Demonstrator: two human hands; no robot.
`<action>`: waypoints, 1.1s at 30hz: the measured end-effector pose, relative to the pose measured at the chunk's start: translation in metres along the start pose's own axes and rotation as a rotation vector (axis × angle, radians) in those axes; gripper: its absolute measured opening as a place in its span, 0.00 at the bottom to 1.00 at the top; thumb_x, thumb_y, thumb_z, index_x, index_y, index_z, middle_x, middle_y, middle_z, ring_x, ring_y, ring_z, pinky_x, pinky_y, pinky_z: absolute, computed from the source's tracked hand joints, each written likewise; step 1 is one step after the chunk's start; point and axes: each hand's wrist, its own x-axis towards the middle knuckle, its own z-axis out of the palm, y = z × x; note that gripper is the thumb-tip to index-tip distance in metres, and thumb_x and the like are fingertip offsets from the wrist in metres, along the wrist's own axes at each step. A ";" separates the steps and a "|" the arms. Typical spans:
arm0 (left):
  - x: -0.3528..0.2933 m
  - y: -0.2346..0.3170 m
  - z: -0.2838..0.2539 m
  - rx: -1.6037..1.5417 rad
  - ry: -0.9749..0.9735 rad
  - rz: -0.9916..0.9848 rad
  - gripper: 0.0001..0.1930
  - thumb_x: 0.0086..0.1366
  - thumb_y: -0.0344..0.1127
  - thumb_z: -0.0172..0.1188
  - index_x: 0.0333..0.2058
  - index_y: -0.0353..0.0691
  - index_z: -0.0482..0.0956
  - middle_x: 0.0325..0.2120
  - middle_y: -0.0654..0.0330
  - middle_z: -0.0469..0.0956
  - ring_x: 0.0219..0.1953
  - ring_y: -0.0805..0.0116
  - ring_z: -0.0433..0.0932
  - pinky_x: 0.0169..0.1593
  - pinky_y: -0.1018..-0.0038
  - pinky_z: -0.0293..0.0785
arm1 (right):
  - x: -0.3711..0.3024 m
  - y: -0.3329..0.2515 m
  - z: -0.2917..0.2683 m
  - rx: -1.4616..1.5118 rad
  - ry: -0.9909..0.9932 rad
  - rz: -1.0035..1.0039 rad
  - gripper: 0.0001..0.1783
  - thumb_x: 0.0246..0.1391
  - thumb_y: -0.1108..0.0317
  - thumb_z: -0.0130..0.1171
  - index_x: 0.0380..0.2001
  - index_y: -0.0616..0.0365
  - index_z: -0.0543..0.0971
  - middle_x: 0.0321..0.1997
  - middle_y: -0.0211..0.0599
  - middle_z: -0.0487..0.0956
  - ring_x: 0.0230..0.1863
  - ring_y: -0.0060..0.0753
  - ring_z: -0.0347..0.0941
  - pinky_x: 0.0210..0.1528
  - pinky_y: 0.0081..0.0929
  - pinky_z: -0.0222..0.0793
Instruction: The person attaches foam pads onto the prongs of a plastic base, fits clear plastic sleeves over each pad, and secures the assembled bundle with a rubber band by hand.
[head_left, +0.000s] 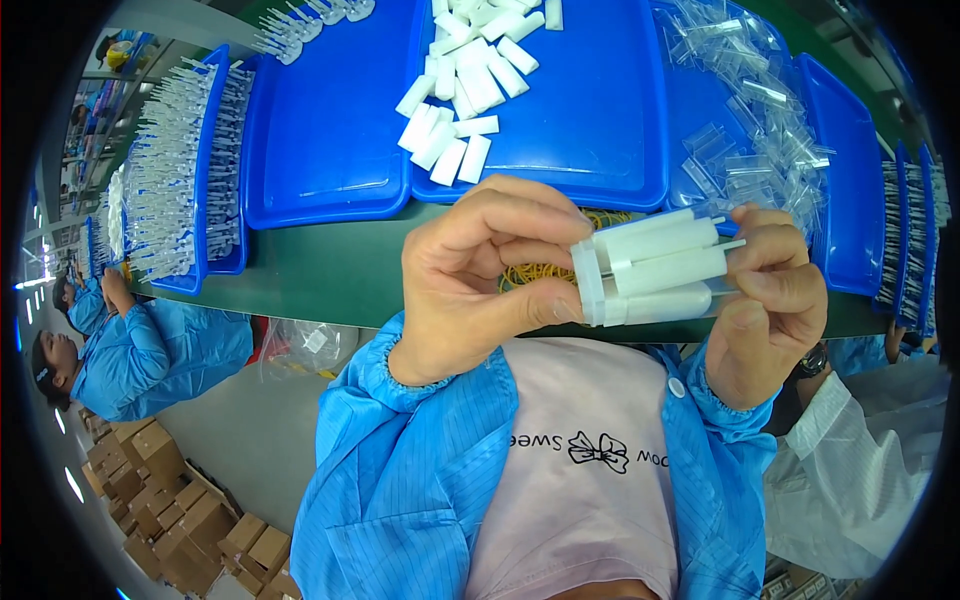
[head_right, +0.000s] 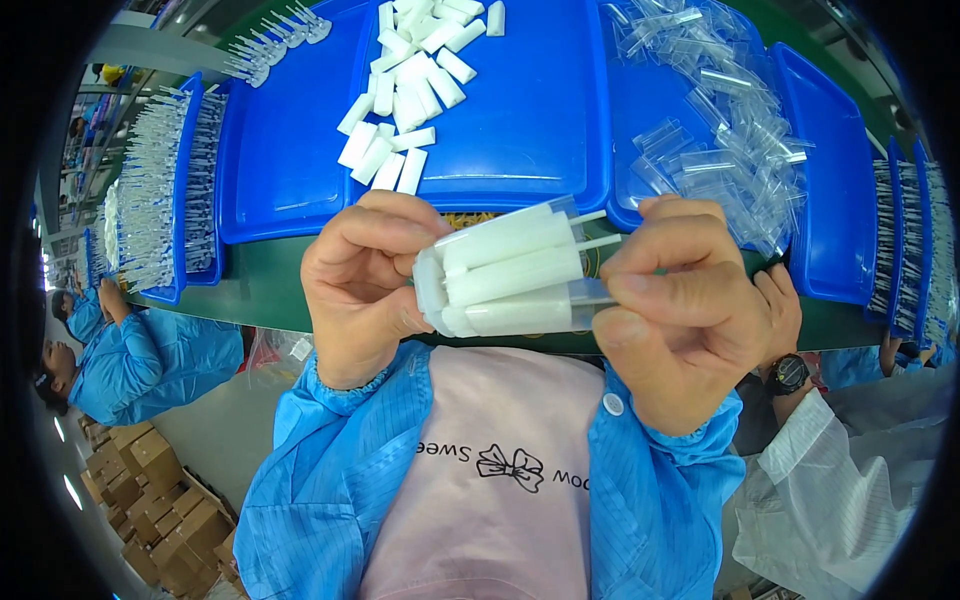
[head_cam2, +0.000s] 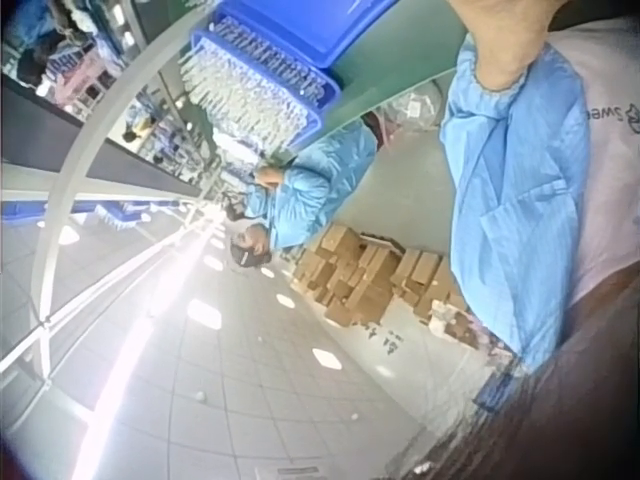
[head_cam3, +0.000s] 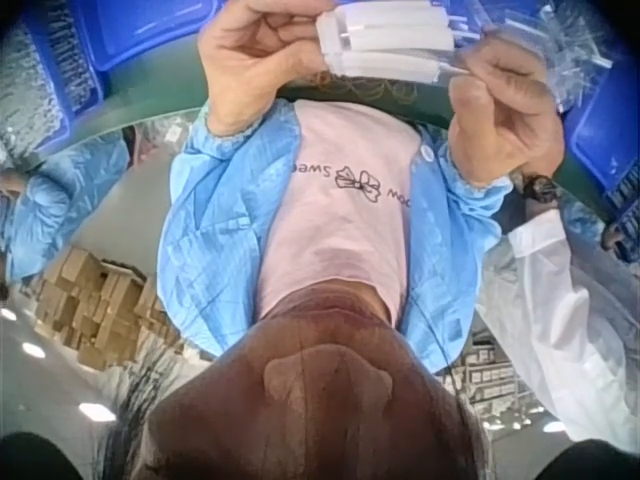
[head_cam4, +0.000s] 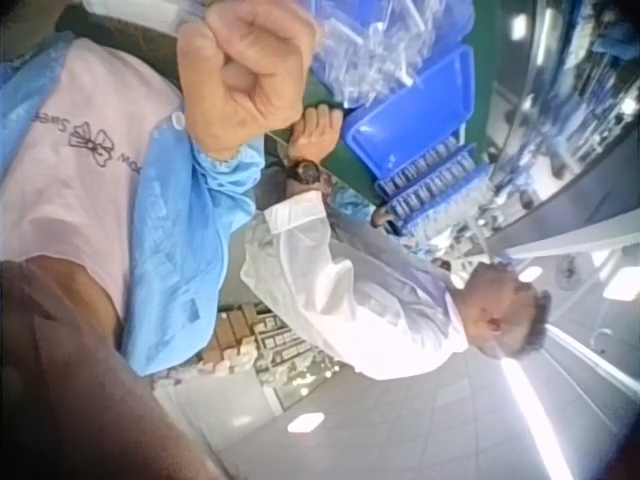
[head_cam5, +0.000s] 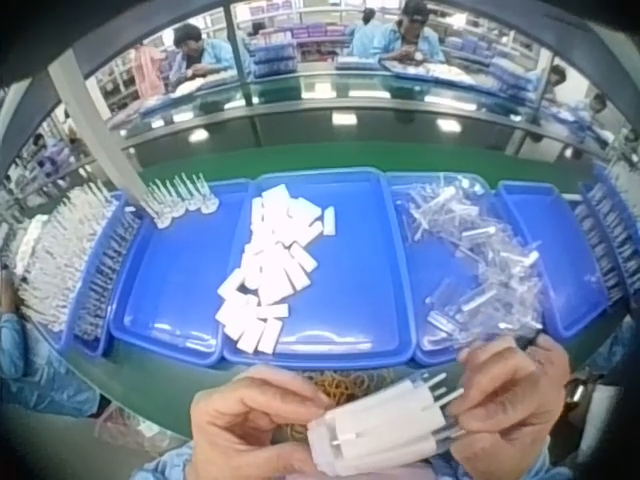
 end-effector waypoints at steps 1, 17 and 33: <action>0.000 0.000 0.000 -0.003 -0.003 0.011 0.21 0.47 0.22 0.69 0.41 0.29 0.74 0.43 0.51 0.70 0.42 0.64 0.77 0.48 0.70 0.77 | -0.001 0.000 0.001 0.000 -0.007 0.004 0.11 0.43 0.67 0.65 0.32 0.53 0.77 0.32 0.37 0.75 0.36 0.34 0.67 0.50 0.45 0.60; 0.002 -0.002 0.004 0.042 -0.030 -0.012 0.23 0.46 0.22 0.69 0.43 0.28 0.73 0.45 0.50 0.68 0.47 0.63 0.74 0.52 0.68 0.74 | 0.003 -0.001 -0.002 -0.094 -0.050 -0.031 0.14 0.34 0.71 0.68 0.30 0.52 0.79 0.33 0.35 0.76 0.36 0.35 0.66 0.47 0.44 0.61; 0.002 0.000 0.000 0.393 0.043 0.147 0.24 0.42 0.24 0.72 0.42 0.31 0.77 0.43 0.52 0.71 0.44 0.64 0.75 0.47 0.72 0.75 | 0.032 -0.020 -0.002 -0.268 -0.264 0.053 0.13 0.41 0.64 0.64 0.29 0.61 0.79 0.31 0.39 0.77 0.44 0.41 0.68 0.48 0.40 0.61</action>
